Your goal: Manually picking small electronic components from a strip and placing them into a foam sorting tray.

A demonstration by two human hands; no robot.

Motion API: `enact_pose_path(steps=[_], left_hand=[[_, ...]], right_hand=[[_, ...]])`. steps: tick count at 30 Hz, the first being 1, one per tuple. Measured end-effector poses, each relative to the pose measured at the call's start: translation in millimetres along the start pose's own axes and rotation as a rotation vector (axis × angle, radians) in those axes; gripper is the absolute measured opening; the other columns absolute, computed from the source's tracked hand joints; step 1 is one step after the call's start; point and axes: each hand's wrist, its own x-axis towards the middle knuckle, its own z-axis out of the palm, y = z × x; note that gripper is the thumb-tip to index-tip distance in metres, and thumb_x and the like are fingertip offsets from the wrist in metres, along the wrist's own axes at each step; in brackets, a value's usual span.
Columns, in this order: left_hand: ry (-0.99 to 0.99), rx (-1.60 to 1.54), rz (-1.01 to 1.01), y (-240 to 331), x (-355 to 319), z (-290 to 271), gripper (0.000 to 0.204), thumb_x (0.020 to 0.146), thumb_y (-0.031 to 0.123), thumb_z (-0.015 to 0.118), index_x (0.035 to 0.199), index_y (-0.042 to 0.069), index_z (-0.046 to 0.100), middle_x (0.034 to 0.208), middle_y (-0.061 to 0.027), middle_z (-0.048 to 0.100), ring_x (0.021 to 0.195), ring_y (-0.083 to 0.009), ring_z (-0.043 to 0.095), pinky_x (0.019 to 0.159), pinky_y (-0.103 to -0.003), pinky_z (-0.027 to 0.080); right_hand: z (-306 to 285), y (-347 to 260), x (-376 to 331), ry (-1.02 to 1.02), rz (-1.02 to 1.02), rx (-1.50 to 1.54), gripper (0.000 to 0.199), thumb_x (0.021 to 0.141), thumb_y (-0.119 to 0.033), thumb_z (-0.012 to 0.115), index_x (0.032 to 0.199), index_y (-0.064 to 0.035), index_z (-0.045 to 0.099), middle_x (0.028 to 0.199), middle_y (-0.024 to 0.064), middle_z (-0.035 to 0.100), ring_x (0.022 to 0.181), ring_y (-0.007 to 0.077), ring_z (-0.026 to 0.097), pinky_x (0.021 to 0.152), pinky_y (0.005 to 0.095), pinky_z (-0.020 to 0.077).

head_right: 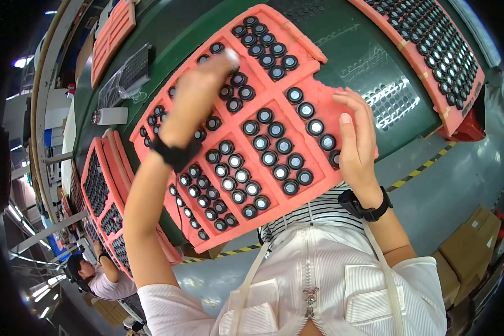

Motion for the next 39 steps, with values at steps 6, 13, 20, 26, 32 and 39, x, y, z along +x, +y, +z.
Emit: enact_pose_path(steps=[6,13,20,26,32,39], left_hand=[[0.107,0.106,-0.070,-73,16,5,0.024,0.089,0.002,0.059,0.112,0.000,0.067,0.102,-0.0186,0.072,0.096,-0.0365,0.071,0.080,-0.045,0.059],[-0.047,-0.060,0.000,34,-21,-10,0.031,0.086,-0.001,0.063,0.118,0.000,0.066,0.104,-0.0160,0.072,0.093,-0.0315,0.073,0.073,-0.039,0.060],[-0.011,-0.371,0.441,179,-44,-33,0.039,0.084,0.006,0.063,0.120,-0.007,0.067,0.122,-0.0172,0.069,0.106,-0.0277,0.070,0.083,-0.037,0.060],[-0.050,-0.277,0.478,169,-13,6,0.039,0.081,0.008,0.065,0.116,-0.008,0.070,0.130,-0.0188,0.064,0.124,-0.0316,0.061,0.095,-0.042,0.055],[-0.118,-0.273,0.260,154,3,1,0.045,0.082,0.009,0.071,0.124,-0.003,0.068,0.137,-0.0184,0.061,0.128,-0.0303,0.060,0.095,-0.041,0.055],[-0.083,-0.234,0.224,147,6,3,0.040,0.086,0.005,0.065,0.125,-0.005,0.066,0.138,-0.0173,0.061,0.124,-0.0347,0.062,0.100,-0.045,0.055]], right_hand=[[-2,0,3,-0.008,-0.028,0.048,0.033,0.106,-0.013,0.040,0.127,0.0007,0.062,0.137,0.0178,0.060,0.137,0.0326,0.051,0.118,0.0424,0.0343],[-9,4,0,0.051,0.049,0.157,0.034,0.107,-0.015,0.039,0.126,0.0013,0.062,0.138,0.0204,0.059,0.135,0.0312,0.052,0.117,0.0408,0.0349],[-7,9,-1,0.086,0.065,0.292,0.038,0.109,-0.020,0.036,0.126,0.0024,0.062,0.136,0.0206,0.059,0.135,0.0301,0.052,0.117,0.0404,0.0346],[-5,17,-7,0.141,0.034,0.501,0.042,0.111,-0.025,0.031,0.129,0.0058,0.053,0.133,0.0210,0.058,0.139,0.0324,0.047,0.122,0.0448,0.0296],[-10,15,-8,0.122,0.043,0.452,0.042,0.111,-0.026,0.030,0.128,0.0049,0.054,0.132,0.0200,0.059,0.137,0.0314,0.047,0.121,0.0454,0.0303],[-10,15,-6,0.102,0.042,0.439,0.041,0.111,-0.025,0.032,0.128,0.0041,0.054,0.130,0.0183,0.060,0.136,0.0311,0.048,0.121,0.0466,0.0299]])
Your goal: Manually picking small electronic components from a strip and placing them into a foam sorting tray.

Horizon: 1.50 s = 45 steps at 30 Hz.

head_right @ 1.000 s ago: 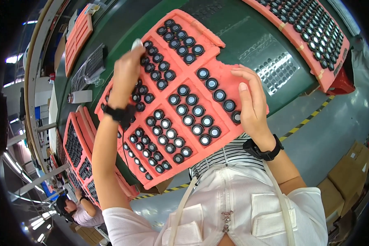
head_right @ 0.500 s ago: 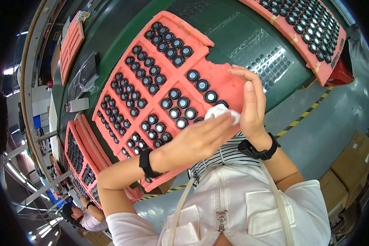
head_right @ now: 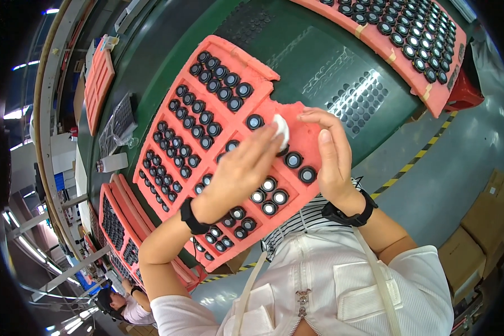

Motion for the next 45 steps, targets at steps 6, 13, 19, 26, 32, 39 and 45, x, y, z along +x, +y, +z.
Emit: enact_pose_path(steps=[6,13,19,26,32,39,45], left_hand=[[0.010,0.057,-0.011,-97,37,-12,0.041,0.088,-0.001,0.058,0.128,-0.006,0.063,0.136,-0.0224,0.063,0.125,-0.0357,0.063,0.105,-0.042,0.054],[0.184,0.083,-0.390,-201,58,-31,0.036,0.087,-0.007,0.055,0.120,-0.002,0.068,0.122,-0.0232,0.070,0.115,-0.0397,0.068,0.100,-0.043,0.056],[0.063,-0.061,-0.102,-122,25,-18,0.038,0.089,-0.007,0.058,0.125,0.001,0.068,0.124,-0.0218,0.070,0.117,-0.0382,0.068,0.098,-0.045,0.055],[-0.069,-0.289,-0.480,-98,-52,-88,0.029,0.088,-0.005,0.062,0.115,0.000,0.073,0.119,-0.0217,0.072,0.110,-0.0355,0.071,0.095,-0.040,0.056],[0.030,0.176,-1.267,-183,-213,-136,0.027,0.082,0.006,0.068,0.107,0.000,0.076,0.099,-0.0189,0.076,0.088,-0.0303,0.075,0.081,-0.039,0.058],[0.036,0.445,-1.073,-263,-363,-120,0.035,0.095,0.009,0.055,0.123,-0.010,0.064,0.137,-0.0295,0.060,0.128,-0.0444,0.056,0.115,-0.049,0.039],[0.098,0.531,-1.035,-255,-393,-90,0.043,0.100,0.009,0.053,0.138,-0.008,0.056,0.162,-0.0276,0.033,0.146,-0.0450,0.037,0.120,-0.047,0.034]], right_hand=[[-3,-2,0,-0.007,0.050,0.005,0.039,0.110,-0.023,0.033,0.126,0.0042,0.055,0.129,0.0176,0.060,0.135,0.0303,0.048,0.121,0.0458,0.0301],[1,-8,5,-0.036,0.057,-0.002,0.036,0.110,-0.020,0.035,0.122,0.0038,0.058,0.127,0.0162,0.061,0.133,0.0284,0.051,0.119,0.0435,0.0324],[3,-7,6,-0.048,0.091,-0.038,0.033,0.110,-0.019,0.038,0.119,0.0030,0.060,0.124,0.0155,0.063,0.131,0.0276,0.053,0.117,0.0423,0.0342],[3,-7,7,-0.095,0.109,-0.018,0.032,0.109,-0.018,0.039,0.117,0.0031,0.062,0.124,0.0152,0.063,0.130,0.0277,0.054,0.117,0.0421,0.0348],[-1,-2,7,-0.107,0.118,-0.028,0.032,0.109,-0.018,0.040,0.117,0.0032,0.062,0.124,0.0147,0.063,0.129,0.0270,0.054,0.117,0.0409,0.0345],[-7,-21,12,-0.195,0.203,-0.038,0.023,0.105,-0.011,0.049,0.119,0.0016,0.062,0.128,0.0139,0.063,0.133,0.0263,0.054,0.116,0.0406,0.0370],[-74,-21,63,-0.338,-0.071,-0.753,0.041,0.099,-0.015,0.063,0.137,-0.0017,0.056,0.145,0.0173,0.056,0.143,0.0343,0.045,0.119,0.0459,0.0342]])
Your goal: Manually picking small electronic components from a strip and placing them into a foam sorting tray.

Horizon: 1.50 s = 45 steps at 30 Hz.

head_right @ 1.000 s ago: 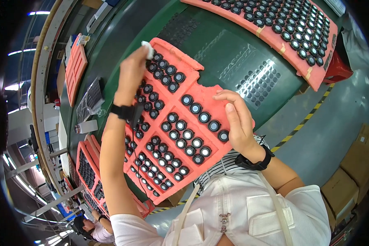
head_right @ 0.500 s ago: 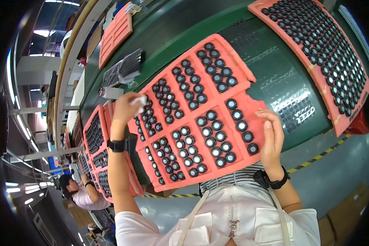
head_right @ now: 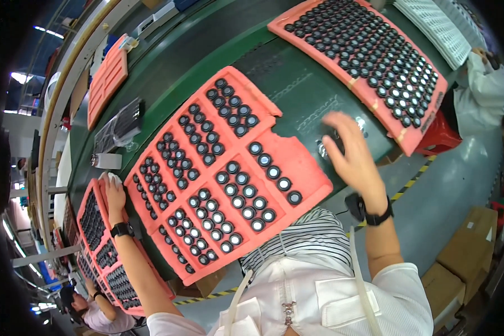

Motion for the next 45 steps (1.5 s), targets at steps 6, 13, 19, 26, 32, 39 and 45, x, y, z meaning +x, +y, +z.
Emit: enact_pose_path(steps=[6,13,19,26,32,39,45], left_hand=[[-0.203,-0.036,-0.029,121,-36,-86,0.044,0.100,0.010,0.056,0.143,0.000,0.055,0.166,-0.0239,0.029,0.150,-0.0448,0.031,0.122,-0.049,0.032],[-0.173,-0.257,0.013,230,-141,-174,0.043,0.100,0.011,0.060,0.142,0.005,0.058,0.164,-0.0227,0.032,0.152,-0.0419,0.030,0.121,-0.051,0.030],[-0.164,-0.489,0.020,302,-180,-188,0.042,0.097,0.002,0.060,0.139,0.004,0.060,0.159,-0.0212,0.040,0.146,-0.0393,0.041,0.118,-0.048,0.035],[-0.157,-1.257,0.429,430,-189,-195,0.054,0.087,0.005,0.078,0.139,0.009,0.064,0.147,-0.0180,0.056,0.132,-0.0364,0.057,0.110,-0.042,0.046],[-0.423,-1.545,0.183,400,-223,-194,0.063,0.082,0.007,0.085,0.141,0.007,0.063,0.136,-0.0146,0.066,0.117,-0.0256,0.067,0.100,-0.035,0.051],[-0.918,-1.300,0.518,277,-249,-210,0.061,0.080,0.005,0.085,0.138,0.010,0.066,0.110,-0.0087,0.076,0.088,-0.0227,0.073,0.077,-0.032,0.057],[-0.729,-0.887,0.231,318,-222,-218,0.051,0.076,0.011,0.085,0.125,0.012,0.069,0.105,-0.0094,0.074,0.089,-0.0294,0.071,0.075,-0.039,0.056]], right_hand=[[-44,23,4,-0.185,-0.079,-0.187,0.072,0.092,-0.025,0.076,0.154,-0.0059,0.044,0.160,0.0167,0.044,0.151,0.0371,0.036,0.122,0.0485,0.0294],[-61,21,-59,-0.395,-0.182,-0.451,0.071,0.089,-0.024,0.079,0.151,-0.0054,0.050,0.157,0.0175,0.047,0.148,0.0354,0.042,0.117,0.0462,0.0372],[-71,28,-107,-0.153,0.105,-0.191,0.054,0.094,-0.011,0.069,0.145,-0.0009,0.054,0.136,0.0144,0.065,0.125,0.0260,0.063,0.103,0.0405,0.0508],[-34,-102,-118,-0.360,0.366,0.831,0.046,0.094,-0.013,0.073,0.134,0.0024,0.057,0.116,0.0076,0.071,0.103,0.0174,0.069,0.090,0.0329,0.0563],[2,-154,-104,-0.910,-0.306,0.533,0.039,0.093,-0.017,0.078,0.126,-0.0009,0.065,0.107,0.0093,0.074,0.094,0.0225,0.073,0.082,0.0323,0.0565],[16,-149,-82,-0.962,-0.480,0.608,0.052,0.085,-0.027,0.086,0.124,0.0034,0.069,0.115,0.0148,0.074,0.102,0.0331,0.072,0.091,0.0400,0.0564],[70,-169,-109,-0.868,-0.448,0.449,0.046,0.086,-0.019,0.083,0.124,0.0014,0.070,0.112,0.0125,0.076,0.096,0.0301,0.074,0.086,0.0371,0.0580]])
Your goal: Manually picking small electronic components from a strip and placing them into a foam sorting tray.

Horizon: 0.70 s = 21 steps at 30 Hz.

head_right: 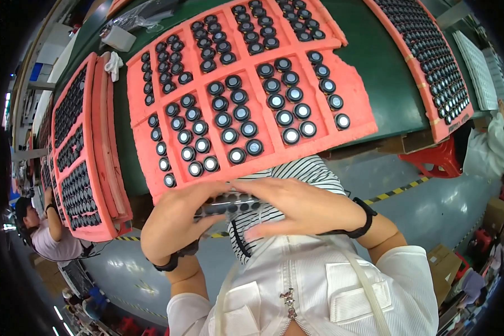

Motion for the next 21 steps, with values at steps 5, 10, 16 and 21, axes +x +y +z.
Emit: enact_pose_path(steps=[5,10,16,21], left_hand=[[0.296,0.256,0.064,10,19,20,0.045,0.076,0.017,0.087,0.118,0.010,0.069,0.099,-0.0061,0.072,0.088,-0.0274,0.069,0.076,-0.039,0.052],[0.444,0.249,0.130,8,33,39,0.039,0.082,0.020,0.081,0.114,0.004,0.066,0.102,-0.0071,0.068,0.090,-0.0259,0.064,0.081,-0.040,0.048],[0.549,0.446,0.234,-2,46,46,0.035,0.085,0.027,0.079,0.106,0.002,0.068,0.091,-0.0037,0.064,0.080,-0.0207,0.061,0.071,-0.037,0.046],[0.528,0.546,0.284,-1,54,43,0.039,0.079,0.030,0.085,0.104,0.004,0.071,0.081,-0.0011,0.063,0.071,-0.0180,0.061,0.061,-0.034,0.044]], right_hand=[[-4,22,-2,0.047,0.139,0.033,0.039,0.084,-0.007,0.082,0.121,-0.0006,0.070,0.108,0.0126,0.075,0.093,0.0276,0.074,0.083,0.0350,0.0589],[-3,30,-4,0.188,0.084,-0.043,0.041,0.079,-0.002,0.084,0.117,-0.0004,0.069,0.105,0.0127,0.074,0.093,0.0274,0.074,0.081,0.0365,0.0591],[-10,27,2,0.236,0.100,0.007,0.040,0.078,-0.003,0.085,0.114,-0.0009,0.069,0.105,0.0123,0.073,0.090,0.0257,0.073,0.079,0.0355,0.0588],[-34,21,10,0.184,-0.025,-0.183,0.034,0.079,-0.005,0.084,0.110,-0.0012,0.070,0.104,0.0112,0.071,0.088,0.0258,0.072,0.077,0.0348,0.0589]])
